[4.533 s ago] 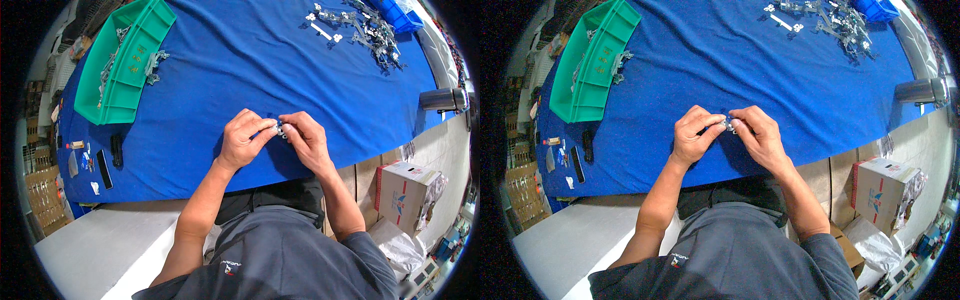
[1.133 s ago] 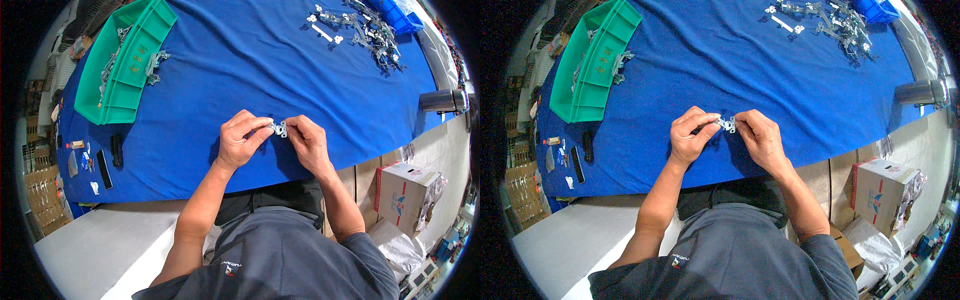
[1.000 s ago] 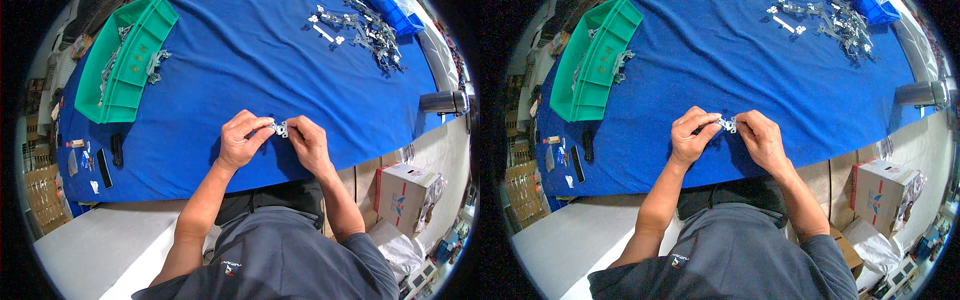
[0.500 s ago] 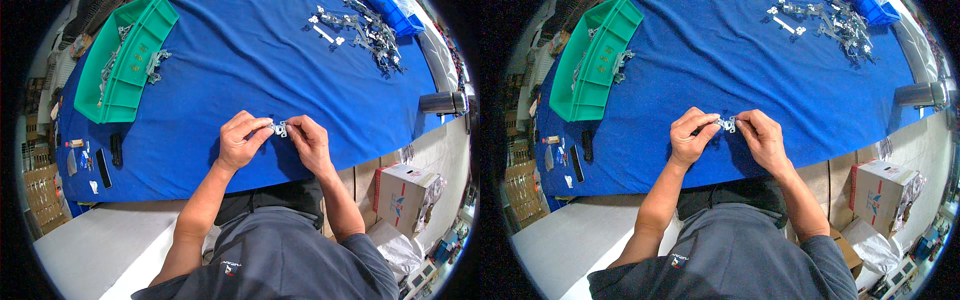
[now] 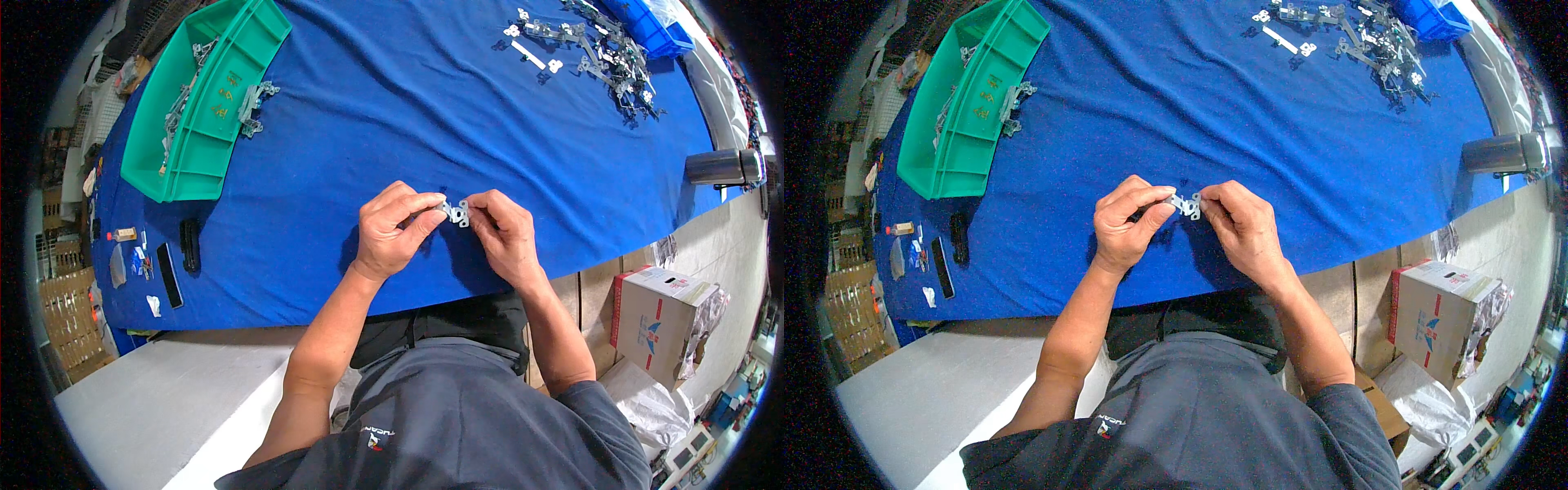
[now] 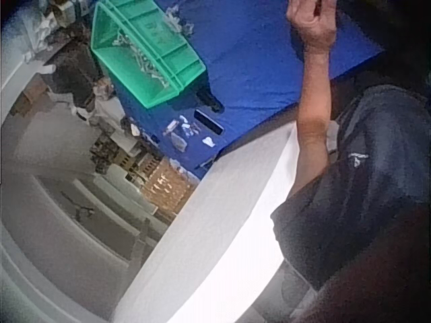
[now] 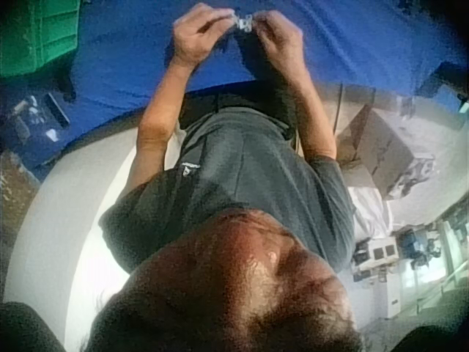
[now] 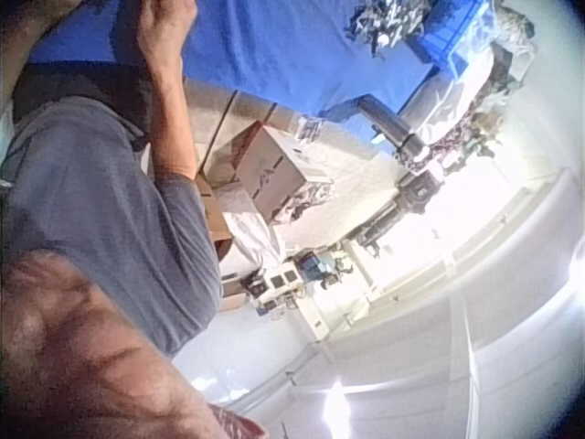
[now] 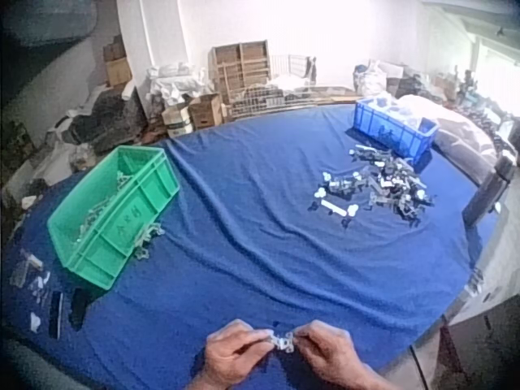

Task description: The person picks up a metal bracket and a small metal piece by hand, joins them together, and places the assembly into a green bin before repeating the process.

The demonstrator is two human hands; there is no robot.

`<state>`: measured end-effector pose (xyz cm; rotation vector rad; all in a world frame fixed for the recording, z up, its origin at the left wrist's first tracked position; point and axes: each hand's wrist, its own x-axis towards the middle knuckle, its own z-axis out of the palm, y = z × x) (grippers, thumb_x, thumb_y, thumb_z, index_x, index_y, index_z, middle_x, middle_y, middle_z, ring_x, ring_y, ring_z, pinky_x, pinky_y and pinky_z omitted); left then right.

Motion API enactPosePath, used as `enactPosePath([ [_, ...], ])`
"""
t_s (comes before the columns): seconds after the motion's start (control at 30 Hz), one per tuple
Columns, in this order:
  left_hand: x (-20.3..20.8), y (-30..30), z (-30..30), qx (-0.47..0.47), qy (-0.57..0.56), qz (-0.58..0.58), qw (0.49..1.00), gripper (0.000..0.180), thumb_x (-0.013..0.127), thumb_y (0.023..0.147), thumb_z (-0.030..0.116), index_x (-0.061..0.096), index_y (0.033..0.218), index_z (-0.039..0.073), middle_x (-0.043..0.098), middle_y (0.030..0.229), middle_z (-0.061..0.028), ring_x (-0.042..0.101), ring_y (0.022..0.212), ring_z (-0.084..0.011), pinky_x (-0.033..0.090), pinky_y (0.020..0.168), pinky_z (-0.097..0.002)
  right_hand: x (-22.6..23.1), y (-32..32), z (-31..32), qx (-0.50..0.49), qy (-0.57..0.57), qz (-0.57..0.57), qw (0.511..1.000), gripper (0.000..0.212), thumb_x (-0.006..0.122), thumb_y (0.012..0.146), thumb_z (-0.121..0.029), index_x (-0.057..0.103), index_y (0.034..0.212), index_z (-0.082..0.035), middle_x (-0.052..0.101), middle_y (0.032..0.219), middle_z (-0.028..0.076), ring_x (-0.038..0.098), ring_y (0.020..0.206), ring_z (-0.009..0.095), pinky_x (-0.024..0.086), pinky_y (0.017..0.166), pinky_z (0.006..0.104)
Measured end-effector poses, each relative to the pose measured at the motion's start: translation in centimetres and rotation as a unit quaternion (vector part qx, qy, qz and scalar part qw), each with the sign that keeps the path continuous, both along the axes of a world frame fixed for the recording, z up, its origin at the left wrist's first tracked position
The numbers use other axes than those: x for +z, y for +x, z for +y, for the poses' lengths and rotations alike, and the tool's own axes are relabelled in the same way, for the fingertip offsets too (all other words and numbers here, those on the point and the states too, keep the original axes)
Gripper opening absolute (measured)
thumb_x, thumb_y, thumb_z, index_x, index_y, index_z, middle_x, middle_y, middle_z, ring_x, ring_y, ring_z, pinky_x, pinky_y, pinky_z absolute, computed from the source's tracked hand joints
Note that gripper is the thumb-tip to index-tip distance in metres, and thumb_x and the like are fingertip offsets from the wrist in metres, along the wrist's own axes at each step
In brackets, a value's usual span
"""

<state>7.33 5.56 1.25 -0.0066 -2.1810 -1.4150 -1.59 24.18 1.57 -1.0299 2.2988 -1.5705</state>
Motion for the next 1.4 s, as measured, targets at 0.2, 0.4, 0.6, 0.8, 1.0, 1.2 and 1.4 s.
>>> enactPosePath([
  [0.2,0.12,-0.07,0.09,0.012,0.032,-0.022,0.999,0.019,0.079,0.082,0.002,0.075,0.100,-0.001,0.069,0.083,-0.0098,0.063,0.071,-0.0173,0.048,0.063,-0.0278,0.35,0.02,-0.01,0.008,-0.003,-0.008,1.000,0.008,0.069,0.091,-0.004,0.067,0.098,-0.001,0.060,0.077,0.011,0.058,0.063,0.021,0.045,0.058,0.0332],
  [0.4,0.10,-0.18,0.04,0.006,0.007,-0.022,1.000,0.019,0.079,0.082,0.002,0.075,0.100,-0.001,0.069,0.082,-0.0101,0.063,0.071,-0.0172,0.048,0.063,-0.0277,-0.26,0.13,0.02,-0.025,-0.018,-0.049,0.998,0.006,0.069,0.091,-0.004,0.068,0.097,-0.002,0.060,0.076,0.010,0.055,0.061,0.018,0.043,0.056,0.0322],
  [0.6,0.09,-0.11,0.08,0.004,-0.008,-0.003,1.000,0.020,0.080,0.081,0.002,0.075,0.100,-0.001,0.069,0.080,-0.0088,0.062,0.069,-0.0167,0.048,0.062,-0.0280,-0.07,0.06,-0.07,-0.014,-0.016,-0.023,1.000,0.007,0.068,0.091,-0.004,0.068,0.098,-0.001,0.060,0.076,0.010,0.055,0.061,0.019,0.044,0.057,0.0323],
  [0.8,0.10,-0.35,0.19,0.001,-0.038,0.013,0.999,0.019,0.081,0.080,0.002,0.075,0.098,0.000,0.067,0.077,-0.0080,0.061,0.066,-0.0162,0.047,0.059,-0.0277,-0.16,0.04,0.07,-0.007,0.005,-0.023,1.000,0.007,0.067,0.092,-0.003,0.068,0.098,-0.001,0.062,0.078,0.011,0.057,0.062,0.019,0.045,0.057,0.0321],
  [1.0,0.34,-0.42,0.31,-0.009,-0.041,-0.011,0.999,0.018,0.080,0.080,0.002,0.075,0.097,0.001,0.067,0.076,-0.0073,0.060,0.065,-0.0157,0.047,0.059,-0.0280,-0.21,0.34,-0.27,-0.044,-0.068,-0.092,0.992,0.009,0.065,0.092,-0.002,0.068,0.100,0.000,0.063,0.081,0.011,0.059,0.065,0.019,0.048,0.060,0.0319],
  [1.2,-0.03,-0.57,0.38,-0.009,-0.050,0.003,0.999,0.016,0.080,0.080,0.003,0.076,0.095,0.001,0.068,0.077,-0.0070,0.059,0.064,-0.0158,0.047,0.058,-0.0288,0.39,-0.08,0.07,0.018,-0.053,-0.116,0.992,0.015,0.060,0.093,0.001,0.069,0.105,0.001,0.065,0.086,0.011,0.061,0.070,0.018,0.049,0.065,0.0310],
  [1.4,0.56,-0.72,0.52,-0.033,-0.065,0.008,0.997,0.017,0.081,0.077,0.004,0.076,0.093,0.001,0.067,0.074,-0.0078,0.058,0.063,-0.0173,0.046,0.057,-0.0304,0.03,-0.22,0.13,0.034,-0.016,-0.077,0.996,0.009,0.060,0.096,-0.004,0.066,0.100,0.002,0.063,0.085,0.010,0.059,0.070,0.016,0.047,0.063,0.0295],
])
